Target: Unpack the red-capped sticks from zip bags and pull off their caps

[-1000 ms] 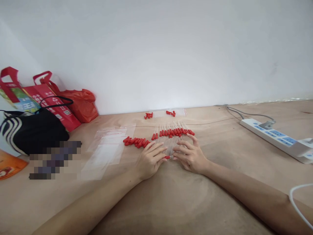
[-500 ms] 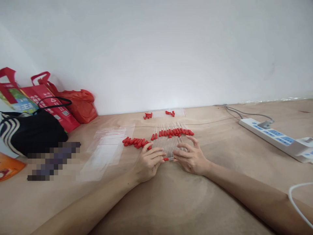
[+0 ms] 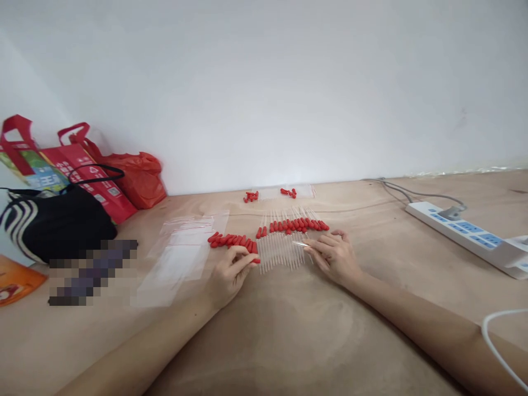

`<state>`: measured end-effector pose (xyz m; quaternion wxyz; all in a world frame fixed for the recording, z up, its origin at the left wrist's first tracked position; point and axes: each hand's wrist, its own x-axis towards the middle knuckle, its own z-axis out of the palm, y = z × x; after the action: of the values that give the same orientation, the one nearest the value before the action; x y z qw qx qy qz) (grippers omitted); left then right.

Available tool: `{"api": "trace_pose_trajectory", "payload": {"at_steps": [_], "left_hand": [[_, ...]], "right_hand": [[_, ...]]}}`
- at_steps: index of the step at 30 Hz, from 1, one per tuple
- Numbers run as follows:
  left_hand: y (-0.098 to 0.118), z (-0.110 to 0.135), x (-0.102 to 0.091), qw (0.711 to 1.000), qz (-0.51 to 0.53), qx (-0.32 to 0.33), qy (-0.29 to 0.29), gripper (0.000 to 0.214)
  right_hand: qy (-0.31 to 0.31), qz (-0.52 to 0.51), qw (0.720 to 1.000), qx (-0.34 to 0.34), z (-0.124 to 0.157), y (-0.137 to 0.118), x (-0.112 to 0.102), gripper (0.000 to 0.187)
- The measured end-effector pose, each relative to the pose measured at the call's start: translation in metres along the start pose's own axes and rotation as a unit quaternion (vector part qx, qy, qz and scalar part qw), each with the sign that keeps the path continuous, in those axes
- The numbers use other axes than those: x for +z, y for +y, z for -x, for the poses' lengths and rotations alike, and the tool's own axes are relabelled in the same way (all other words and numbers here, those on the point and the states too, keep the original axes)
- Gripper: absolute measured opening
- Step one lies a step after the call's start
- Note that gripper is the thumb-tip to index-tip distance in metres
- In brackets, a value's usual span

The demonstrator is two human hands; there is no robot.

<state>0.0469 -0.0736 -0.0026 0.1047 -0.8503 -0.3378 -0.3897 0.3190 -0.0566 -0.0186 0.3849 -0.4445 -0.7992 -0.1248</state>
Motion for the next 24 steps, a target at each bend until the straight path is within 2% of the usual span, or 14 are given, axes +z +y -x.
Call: {"api": "trace_pose_trajectory", "payload": {"at_steps": [3,6,12,17,24], "left_hand": [[-0.01,-0.003,0.001,0.995,-0.042,-0.078,0.043,0.024],[-0.028,-0.007,-0.004,0.982,-0.065,-0.168,0.061,0.028],[-0.071,-0.006,-0.022,0.938,-0.08,-0.326,0.08,0.035],[-0.088,-0.001,-0.021,0.92,-0.102,-0.372,0.072,0.035],[-0.087,0.0,-0.016,0.896,-0.097,-0.433,0.006,0.037]], "right_hand": [[-0.012,0.013,0.998,0.056,-0.001,0.0,0.006,0.029],[-0.008,0.017,0.995,0.093,-0.001,0.001,0.01,0.028],[-0.013,0.031,0.995,0.099,-0.002,0.002,0.015,0.021],[-0.048,0.062,0.995,0.062,-0.003,0.002,0.017,0.023],[-0.086,0.051,0.994,0.045,-0.004,0.0,0.012,0.041]]}}
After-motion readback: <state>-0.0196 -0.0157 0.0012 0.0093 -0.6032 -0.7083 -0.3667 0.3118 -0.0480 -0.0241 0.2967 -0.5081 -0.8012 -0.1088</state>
